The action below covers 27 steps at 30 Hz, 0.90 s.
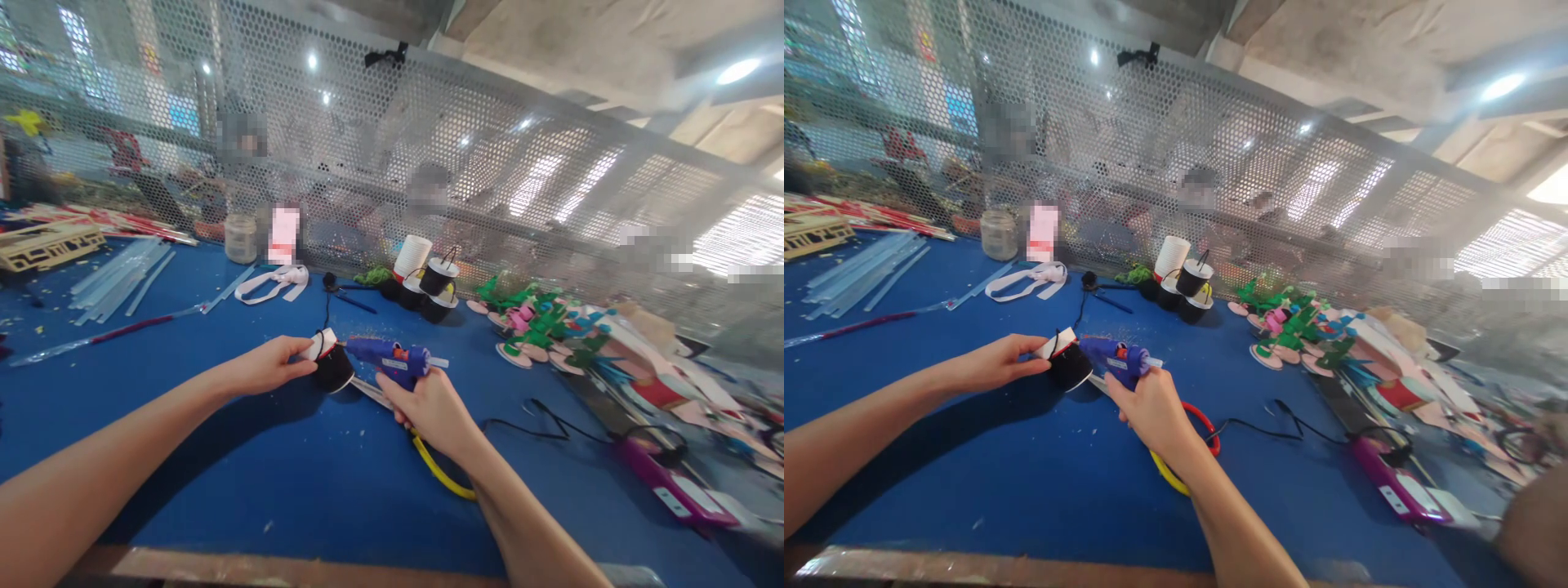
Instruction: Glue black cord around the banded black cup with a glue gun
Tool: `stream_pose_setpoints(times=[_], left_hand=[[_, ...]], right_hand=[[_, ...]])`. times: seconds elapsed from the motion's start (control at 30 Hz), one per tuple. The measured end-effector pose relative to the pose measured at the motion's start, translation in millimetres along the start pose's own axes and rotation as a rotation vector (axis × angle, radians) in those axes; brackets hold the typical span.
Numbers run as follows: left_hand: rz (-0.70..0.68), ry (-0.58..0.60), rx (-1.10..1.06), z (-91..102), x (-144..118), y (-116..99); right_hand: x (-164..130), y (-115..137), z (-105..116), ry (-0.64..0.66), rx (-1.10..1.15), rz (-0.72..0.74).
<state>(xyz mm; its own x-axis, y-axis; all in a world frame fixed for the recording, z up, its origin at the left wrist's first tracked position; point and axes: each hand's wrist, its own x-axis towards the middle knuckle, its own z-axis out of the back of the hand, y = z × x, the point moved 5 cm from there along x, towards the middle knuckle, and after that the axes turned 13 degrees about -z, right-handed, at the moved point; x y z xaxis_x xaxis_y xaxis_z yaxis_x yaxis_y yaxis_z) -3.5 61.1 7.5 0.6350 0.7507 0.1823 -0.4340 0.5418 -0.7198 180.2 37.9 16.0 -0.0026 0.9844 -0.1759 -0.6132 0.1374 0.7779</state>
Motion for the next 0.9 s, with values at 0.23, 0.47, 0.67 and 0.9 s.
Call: stream_pose_setpoints(times=[0.23,0.47,0.67,0.9], left_hand=[[0.03,0.027,-0.033,0.0,-1,1],[0.03,0.03,-0.003,0.5,-1,0],[0.025,0.012,-0.018,0.0,-1,1],[0.001,-0.013,-0.003,-0.2,1,4]], right_hand=[[-1,0,-2,0.03,0.027,-0.007],[1,-2,-2,0.014,0.017,0.007],[-3,0,-3,-0.012,-0.017,0.076],[-14,9,-9,-0.038,-0.067,0.19]])
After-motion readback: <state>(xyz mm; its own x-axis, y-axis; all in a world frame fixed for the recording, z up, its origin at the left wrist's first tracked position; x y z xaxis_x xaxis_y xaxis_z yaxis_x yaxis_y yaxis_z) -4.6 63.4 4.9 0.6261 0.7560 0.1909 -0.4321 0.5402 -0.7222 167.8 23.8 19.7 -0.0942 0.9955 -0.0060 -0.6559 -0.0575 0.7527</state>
